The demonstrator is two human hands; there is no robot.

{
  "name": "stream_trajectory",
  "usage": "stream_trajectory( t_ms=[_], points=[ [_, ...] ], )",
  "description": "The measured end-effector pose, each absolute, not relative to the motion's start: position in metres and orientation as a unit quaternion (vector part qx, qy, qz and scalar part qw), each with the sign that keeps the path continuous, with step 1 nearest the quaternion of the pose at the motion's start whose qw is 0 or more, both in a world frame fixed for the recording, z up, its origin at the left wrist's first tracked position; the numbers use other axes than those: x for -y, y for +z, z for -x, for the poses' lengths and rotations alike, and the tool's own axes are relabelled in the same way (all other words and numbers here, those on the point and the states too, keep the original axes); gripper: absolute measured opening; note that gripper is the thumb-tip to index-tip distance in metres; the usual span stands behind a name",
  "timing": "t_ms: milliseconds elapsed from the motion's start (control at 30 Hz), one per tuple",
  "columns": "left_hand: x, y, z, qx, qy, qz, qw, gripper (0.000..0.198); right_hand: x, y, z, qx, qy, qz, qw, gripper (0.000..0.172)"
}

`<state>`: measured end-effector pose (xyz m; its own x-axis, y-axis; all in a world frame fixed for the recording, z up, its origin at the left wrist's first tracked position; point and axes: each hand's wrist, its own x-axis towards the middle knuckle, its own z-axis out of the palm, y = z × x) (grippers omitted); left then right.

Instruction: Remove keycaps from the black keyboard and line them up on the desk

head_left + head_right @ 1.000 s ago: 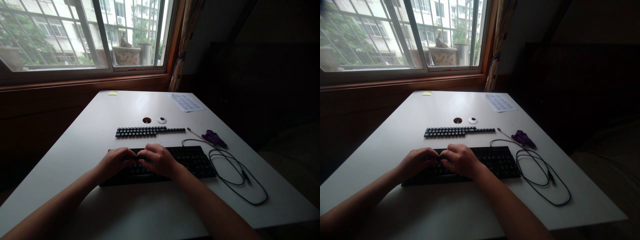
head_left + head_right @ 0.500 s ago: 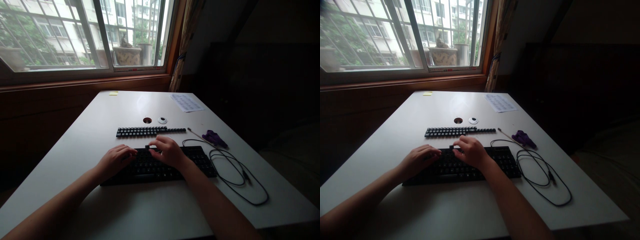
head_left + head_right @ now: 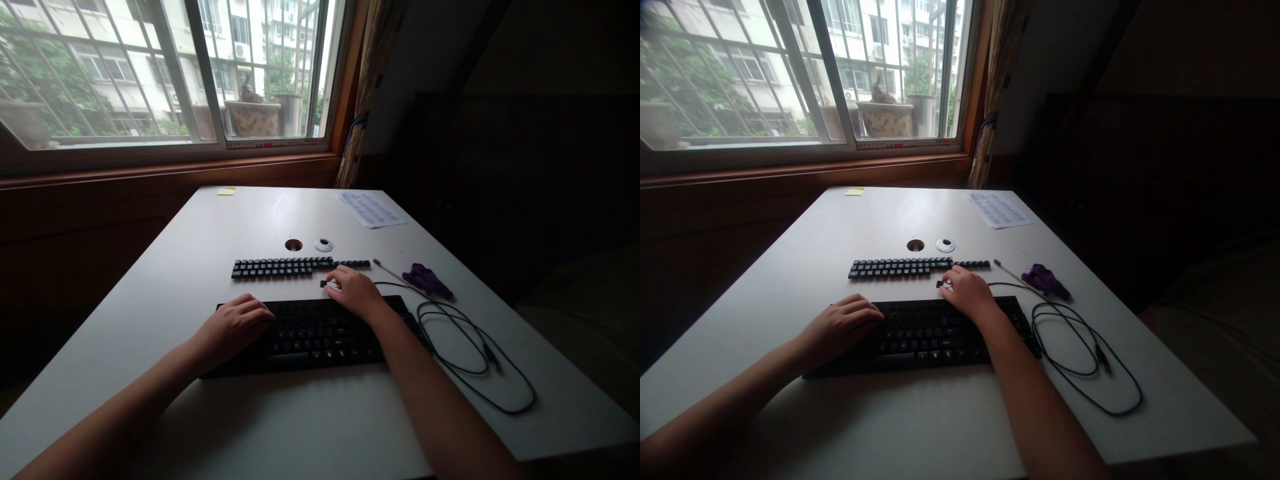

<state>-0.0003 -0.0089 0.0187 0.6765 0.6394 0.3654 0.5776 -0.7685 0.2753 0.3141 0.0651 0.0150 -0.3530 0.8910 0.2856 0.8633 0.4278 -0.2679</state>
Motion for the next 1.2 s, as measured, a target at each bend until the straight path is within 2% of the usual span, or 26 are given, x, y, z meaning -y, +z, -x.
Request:
stream_trajectory(
  t_ms=[467, 800, 1200],
  points=[
    [0.0096, 0.0192, -0.0008, -0.33, 0.213, -0.917, 0.075, 0.018, -0.0694, 0.008, -0.3163, 0.821, 0.039, 0.54, 0.179, 0.014],
    [0.0114, 0.0211, -0.0007, -0.338, 0.204, -0.914, 0.087, 0.018, -0.0636, 0.015, -0.3144, 0.832, 0.02, 0.507, 0.222, 0.017],
    [0.0109, 0.0197, -0.0001, -0.34, 0.201, -0.914, 0.096, 0.017, -0.0634, 0.0133, -0.313, 0.846, 0.015, 0.516, 0.131, 0.029]
  ],
)
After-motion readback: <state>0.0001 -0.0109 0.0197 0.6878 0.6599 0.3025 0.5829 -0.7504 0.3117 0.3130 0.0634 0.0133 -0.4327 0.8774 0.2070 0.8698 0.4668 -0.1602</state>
